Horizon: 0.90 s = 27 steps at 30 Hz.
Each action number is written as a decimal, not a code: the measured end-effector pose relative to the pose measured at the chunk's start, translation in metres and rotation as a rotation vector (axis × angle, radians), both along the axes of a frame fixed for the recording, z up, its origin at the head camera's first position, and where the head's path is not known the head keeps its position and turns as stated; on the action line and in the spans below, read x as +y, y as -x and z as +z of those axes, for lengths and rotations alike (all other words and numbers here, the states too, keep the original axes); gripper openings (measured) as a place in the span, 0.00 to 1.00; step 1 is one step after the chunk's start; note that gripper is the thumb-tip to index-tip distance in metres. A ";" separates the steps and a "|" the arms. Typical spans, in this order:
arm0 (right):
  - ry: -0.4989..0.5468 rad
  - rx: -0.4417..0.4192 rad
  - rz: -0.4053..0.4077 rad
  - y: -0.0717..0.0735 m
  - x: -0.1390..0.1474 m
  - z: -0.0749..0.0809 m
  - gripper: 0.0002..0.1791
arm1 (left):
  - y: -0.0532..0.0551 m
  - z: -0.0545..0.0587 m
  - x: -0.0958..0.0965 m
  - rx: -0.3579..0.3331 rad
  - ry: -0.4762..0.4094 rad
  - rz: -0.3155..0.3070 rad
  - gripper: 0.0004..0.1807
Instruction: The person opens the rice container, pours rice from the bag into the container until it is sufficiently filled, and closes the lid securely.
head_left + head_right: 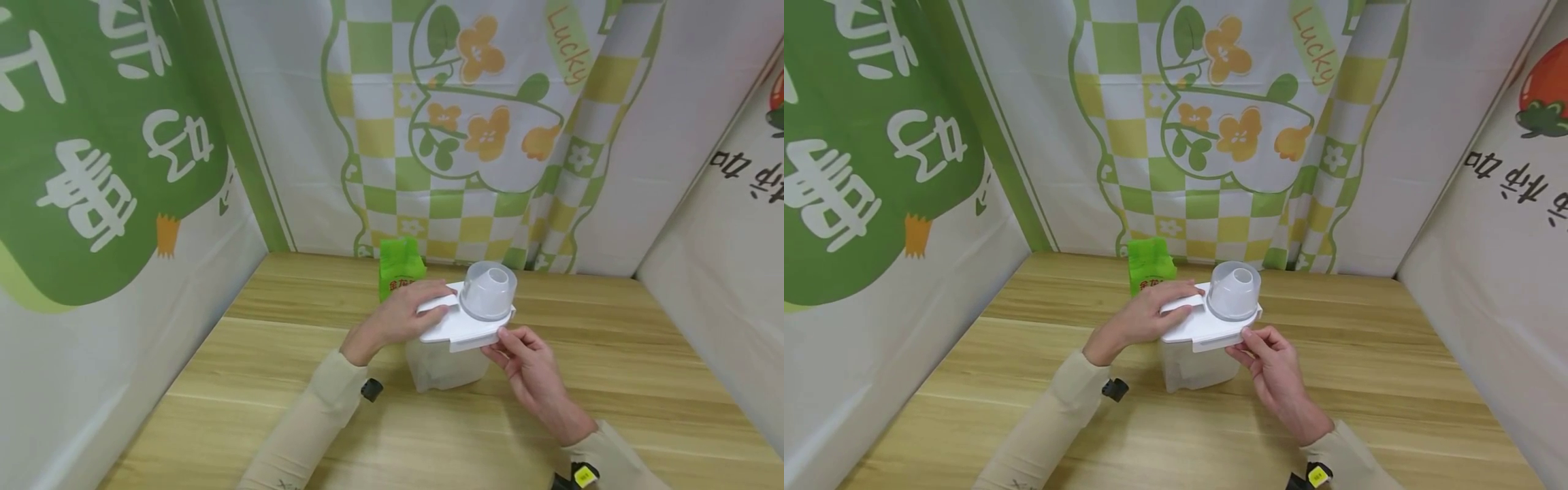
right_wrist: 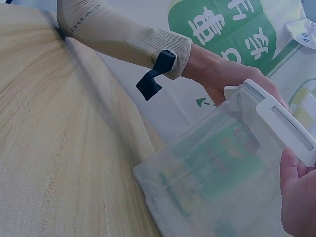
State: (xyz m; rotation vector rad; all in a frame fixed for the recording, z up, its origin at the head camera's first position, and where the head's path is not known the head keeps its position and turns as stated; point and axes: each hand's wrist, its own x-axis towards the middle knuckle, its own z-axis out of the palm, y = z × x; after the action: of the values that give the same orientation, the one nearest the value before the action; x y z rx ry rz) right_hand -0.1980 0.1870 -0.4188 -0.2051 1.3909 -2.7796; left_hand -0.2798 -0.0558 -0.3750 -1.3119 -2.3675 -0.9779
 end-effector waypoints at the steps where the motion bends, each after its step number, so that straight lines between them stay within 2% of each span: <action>1: -0.001 -0.002 0.000 0.000 0.000 0.000 0.12 | 0.000 0.000 0.000 -0.001 0.002 0.001 0.18; 20: -0.061 -0.043 0.012 -0.001 0.003 0.005 0.12 | -0.001 -0.002 -0.001 0.024 0.008 -0.003 0.18; 27: -0.048 -0.013 0.026 0.000 0.004 0.002 0.13 | 0.000 -0.002 -0.001 0.056 0.024 0.001 0.17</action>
State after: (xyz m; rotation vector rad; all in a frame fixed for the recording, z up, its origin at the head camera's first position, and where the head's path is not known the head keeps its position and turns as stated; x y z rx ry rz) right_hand -0.1982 0.1908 -0.4168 -0.2010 1.4398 -2.7187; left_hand -0.2802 -0.0564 -0.3771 -1.3283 -2.3448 -0.9034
